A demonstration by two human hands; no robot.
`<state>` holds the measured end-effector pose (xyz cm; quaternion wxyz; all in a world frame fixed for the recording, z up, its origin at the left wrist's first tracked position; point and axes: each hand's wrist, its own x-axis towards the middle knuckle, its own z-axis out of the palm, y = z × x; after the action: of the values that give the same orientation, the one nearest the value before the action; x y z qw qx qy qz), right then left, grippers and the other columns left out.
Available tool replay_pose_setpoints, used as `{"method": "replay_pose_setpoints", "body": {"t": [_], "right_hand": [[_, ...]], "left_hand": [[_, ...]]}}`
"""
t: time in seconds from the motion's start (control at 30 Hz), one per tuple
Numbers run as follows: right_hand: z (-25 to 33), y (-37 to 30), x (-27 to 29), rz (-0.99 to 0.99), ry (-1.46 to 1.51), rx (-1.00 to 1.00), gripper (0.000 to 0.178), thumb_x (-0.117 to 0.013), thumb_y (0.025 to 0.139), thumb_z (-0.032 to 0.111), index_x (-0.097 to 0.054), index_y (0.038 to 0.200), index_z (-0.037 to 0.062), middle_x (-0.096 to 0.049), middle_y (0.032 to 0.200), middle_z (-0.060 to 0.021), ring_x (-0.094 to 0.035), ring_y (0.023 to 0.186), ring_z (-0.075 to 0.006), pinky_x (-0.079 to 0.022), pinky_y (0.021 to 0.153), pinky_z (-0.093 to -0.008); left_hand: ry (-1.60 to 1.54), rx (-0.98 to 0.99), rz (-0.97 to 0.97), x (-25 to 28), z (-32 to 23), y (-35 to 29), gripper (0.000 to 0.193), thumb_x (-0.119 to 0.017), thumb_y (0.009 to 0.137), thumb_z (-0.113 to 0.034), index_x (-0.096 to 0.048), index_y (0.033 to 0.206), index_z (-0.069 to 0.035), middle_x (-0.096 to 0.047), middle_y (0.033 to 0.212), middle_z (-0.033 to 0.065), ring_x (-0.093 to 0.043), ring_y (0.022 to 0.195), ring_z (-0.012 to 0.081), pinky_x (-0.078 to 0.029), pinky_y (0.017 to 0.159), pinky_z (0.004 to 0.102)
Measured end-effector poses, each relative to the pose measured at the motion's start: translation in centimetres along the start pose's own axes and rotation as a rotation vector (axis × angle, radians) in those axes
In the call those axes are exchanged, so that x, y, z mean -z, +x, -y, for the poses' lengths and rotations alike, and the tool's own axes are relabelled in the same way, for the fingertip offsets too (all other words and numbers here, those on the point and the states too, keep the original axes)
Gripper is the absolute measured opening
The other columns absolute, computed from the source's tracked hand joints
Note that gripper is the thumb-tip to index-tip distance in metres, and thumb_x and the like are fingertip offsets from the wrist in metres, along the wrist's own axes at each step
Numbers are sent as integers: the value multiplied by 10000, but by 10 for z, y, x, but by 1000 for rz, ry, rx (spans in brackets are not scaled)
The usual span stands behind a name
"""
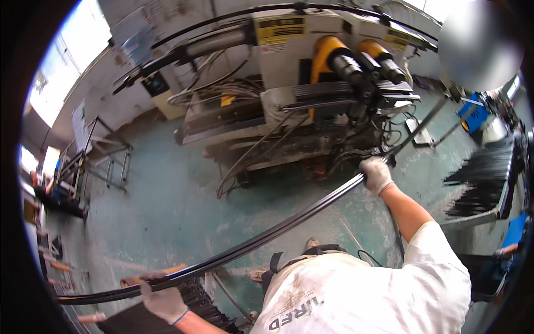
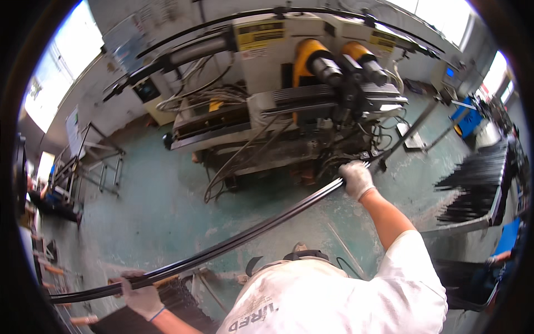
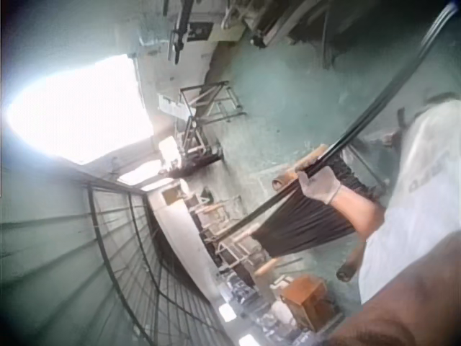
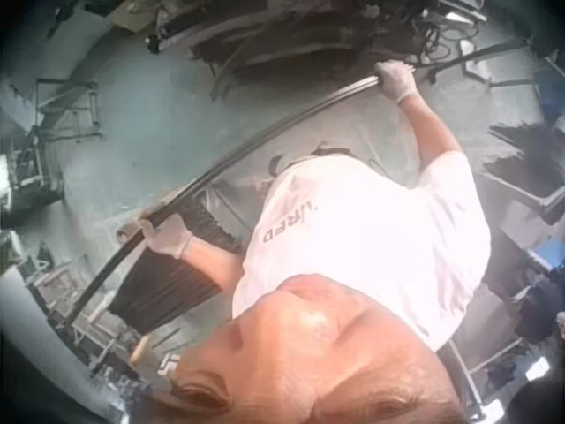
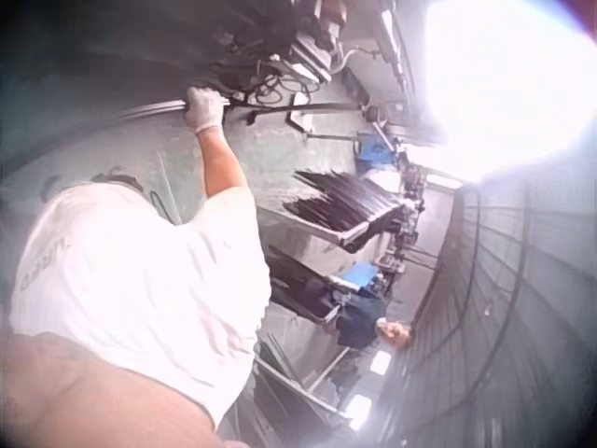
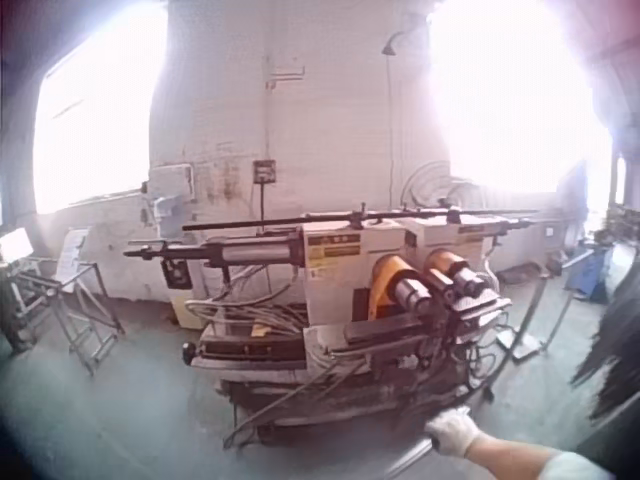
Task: The person measures and marks metal rods on a wooden workbench, then uses a manual bending machine to bend the rods into U-shapes. The person repeatedly loads rods into the machine, operates the lever, and stacks the finished bent rods on a nearby rack.
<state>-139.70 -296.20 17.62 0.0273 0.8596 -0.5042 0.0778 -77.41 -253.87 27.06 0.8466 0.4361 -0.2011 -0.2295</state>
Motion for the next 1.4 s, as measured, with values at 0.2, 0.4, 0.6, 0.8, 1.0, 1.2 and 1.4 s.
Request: {"method": "replay_pose_setpoints", "body": {"t": [0.2,0.4,0.6,0.8,1.0,1.2,1.4], "right_hand": [[-64,-25,-30,-647,1098,-806,489,-667,891,26,-642,1379,32,-746,1198,-234,-717,1126,-446,-584,1034,-548],[52,33,33,-520,2643,-783,538,-606,1022,5,-500,1545,-65,-682,1451,-242,-714,1324,-415,-594,1170,-600],[-48,72,59,-762,2318,-899,363,-628,1146,44,-552,1494,-32,-773,1291,-198,-780,1261,-368,-688,1050,-536],[-118,110,50,-1017,2172,-1048,221,-643,1111,-51,-614,1330,-44,-783,1189,-227,-814,1064,-398,-716,946,-538],[-154,112,24,-1099,1977,-1086,154,-799,1074,68,-728,1188,-6,-826,1065,-169,-831,997,-349,-695,908,-510],[-197,95,19,-1203,2041,-1170,160,-729,1128,146,-781,1102,-3,-836,996,-151,-822,926,-318,-708,878,-518],[-189,126,50,-1284,1910,-1167,152,-803,1088,144,-781,1060,-3,-819,952,-117,-795,807,-260,-710,762,-441]], "left_hand": [[-284,142,89,-154,53,40,241,-679,1153,-184,-654,1305,2,-674,1145,102,-672,1082,240,-549,1016,440],[-317,408,400,-312,168,53,293,-689,1114,-144,-652,1355,18,-719,1286,155,-680,1226,337,-504,1212,542],[-96,234,732,-342,219,159,402,-664,1145,-239,-699,1383,83,-750,1364,188,-694,1283,323,-502,1240,469],[-253,716,478,-331,291,272,416,-604,1131,-100,-607,1477,130,-676,1501,222,-619,1429,364,-422,1298,526],[303,221,953,-377,296,271,435,-540,1147,-241,-693,1339,118,-759,1300,213,-700,1293,351,-515,1228,570],[-319,803,499,-395,278,273,406,-629,1136,-139,-647,1458,108,-695,1475,226,-614,1421,397,-432,1289,565],[-133,598,485,-370,291,327,478,-652,1149,-253,-674,1481,90,-729,1447,248,-652,1391,415,-462,1281,562]]}}
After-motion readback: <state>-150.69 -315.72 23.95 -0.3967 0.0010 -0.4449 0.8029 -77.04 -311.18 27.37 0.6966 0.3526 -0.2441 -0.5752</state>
